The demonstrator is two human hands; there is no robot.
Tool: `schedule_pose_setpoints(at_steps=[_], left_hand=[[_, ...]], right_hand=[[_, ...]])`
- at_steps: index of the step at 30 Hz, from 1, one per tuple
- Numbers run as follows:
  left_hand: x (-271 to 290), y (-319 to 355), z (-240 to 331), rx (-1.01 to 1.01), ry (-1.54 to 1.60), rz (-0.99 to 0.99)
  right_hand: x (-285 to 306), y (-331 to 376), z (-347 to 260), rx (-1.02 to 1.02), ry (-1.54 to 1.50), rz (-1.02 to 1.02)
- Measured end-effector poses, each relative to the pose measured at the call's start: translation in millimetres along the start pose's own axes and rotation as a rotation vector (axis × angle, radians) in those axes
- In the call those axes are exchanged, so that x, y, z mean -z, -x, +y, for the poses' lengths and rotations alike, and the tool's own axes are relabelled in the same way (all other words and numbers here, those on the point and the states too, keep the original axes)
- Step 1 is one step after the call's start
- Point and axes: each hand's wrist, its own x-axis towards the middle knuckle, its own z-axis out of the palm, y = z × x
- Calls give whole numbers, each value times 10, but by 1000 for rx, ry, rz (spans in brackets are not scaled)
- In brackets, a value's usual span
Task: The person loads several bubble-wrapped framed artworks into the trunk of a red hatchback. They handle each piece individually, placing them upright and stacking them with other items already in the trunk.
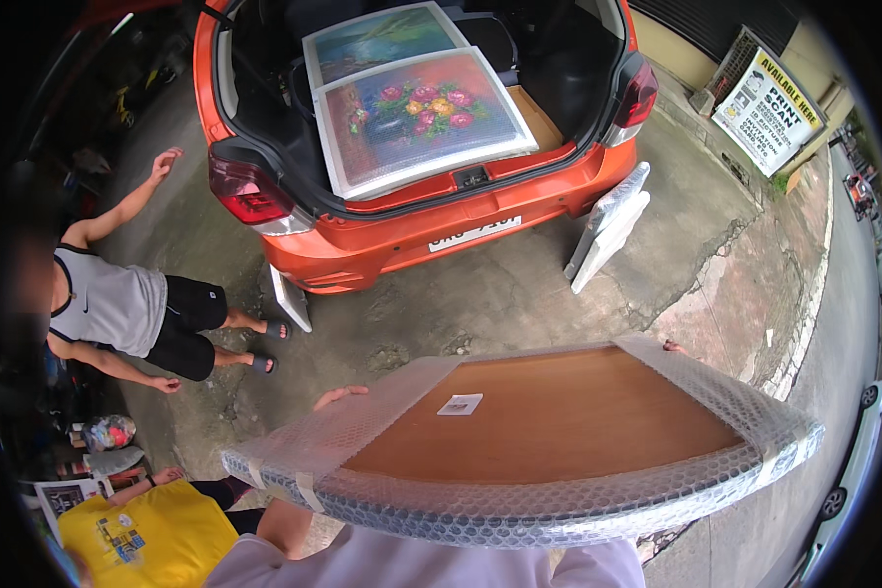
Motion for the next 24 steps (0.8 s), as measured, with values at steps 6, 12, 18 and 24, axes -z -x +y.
schedule_pose_setpoints(at_steps=[6, 12, 18, 24], left_hand=[[-497, -376, -80, 615, -507, 26], [-377, -1418, -802, 520, -916, 330], [-258, -1859, -381, 47, -928, 228], [-516, -1822, -74, -259, -871, 356]], right_hand=[[-217, 95, -1159, 93, 100, -122], [-568, 353, -2369, 73, 296, -356], [-589, 580, -3227, -369, 458, -638], [362, 370, -2408, -127, 1131, -264]])
